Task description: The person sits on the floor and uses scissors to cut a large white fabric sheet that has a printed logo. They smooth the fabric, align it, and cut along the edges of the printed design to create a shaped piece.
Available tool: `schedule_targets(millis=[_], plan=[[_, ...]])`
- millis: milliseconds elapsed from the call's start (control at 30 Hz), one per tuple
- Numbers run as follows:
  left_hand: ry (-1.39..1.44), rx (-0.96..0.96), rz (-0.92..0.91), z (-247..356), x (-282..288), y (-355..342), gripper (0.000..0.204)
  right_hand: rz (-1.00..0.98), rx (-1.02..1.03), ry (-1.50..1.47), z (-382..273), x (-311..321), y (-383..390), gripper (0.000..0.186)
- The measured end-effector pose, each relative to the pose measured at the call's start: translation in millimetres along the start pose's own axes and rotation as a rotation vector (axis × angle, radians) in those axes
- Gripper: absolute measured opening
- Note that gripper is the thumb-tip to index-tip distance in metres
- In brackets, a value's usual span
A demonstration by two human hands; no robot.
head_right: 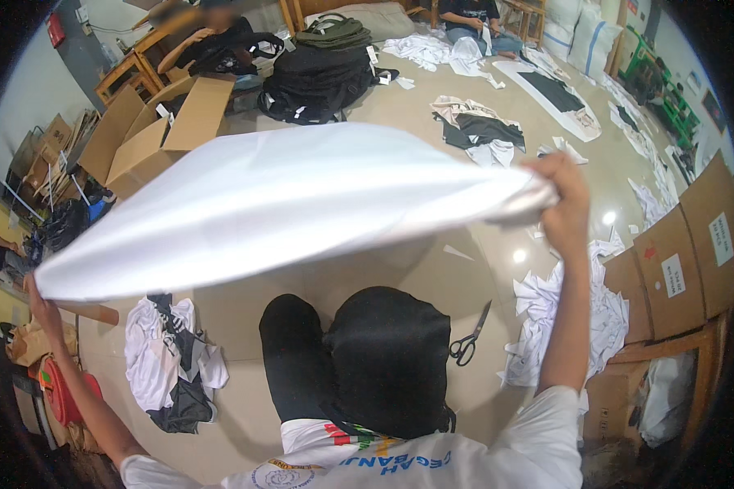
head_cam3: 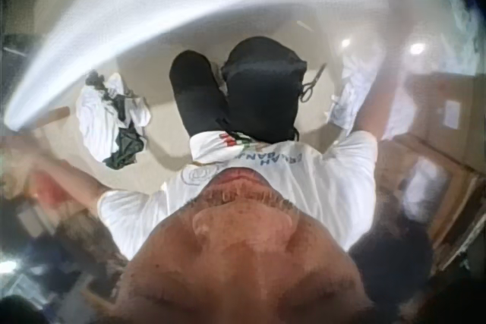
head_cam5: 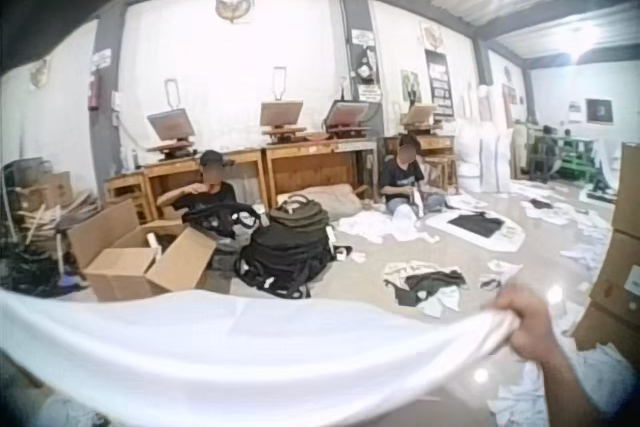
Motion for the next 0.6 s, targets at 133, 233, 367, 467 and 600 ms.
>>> schedule_targets(millis=[133,233,367,467,600], plan=[[0.070,0.202,-0.069,-11.3,-68.6,110.4,0.050,-0.175,-0.238,-0.014,24.3,-88.5,91.3,0.049],[0.258,0.289,-0.067,-19.6,-115.2,162.9,0.061,-0.259,-0.295,-0.015,55.5,-136.1,141.1,0.054],[0.288,0.587,-0.113,-40.3,-146.8,232.2,0.064,-0.351,-0.355,0.025,80.1,-199.5,195.8,0.056],[0.325,0.821,-0.159,-30.2,-191.9,295.4,0.065,-0.434,-0.437,0.144,106.4,-219.8,234.4,0.052],[0.487,1.097,-0.019,-41.9,-209.5,369.6,0.064,-0.516,-0.542,0.222,123.1,-242.2,290.0,0.042]])
Point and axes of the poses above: each hand's wrist, its own y-axis away from the middle knuckle, its own x-axis out of the back of the hand, z = x × y, the point moved 8 cm from there along -y, towards the middle knuckle, and after that the axes turned 11 degrees about y, right-handed, at the moved point
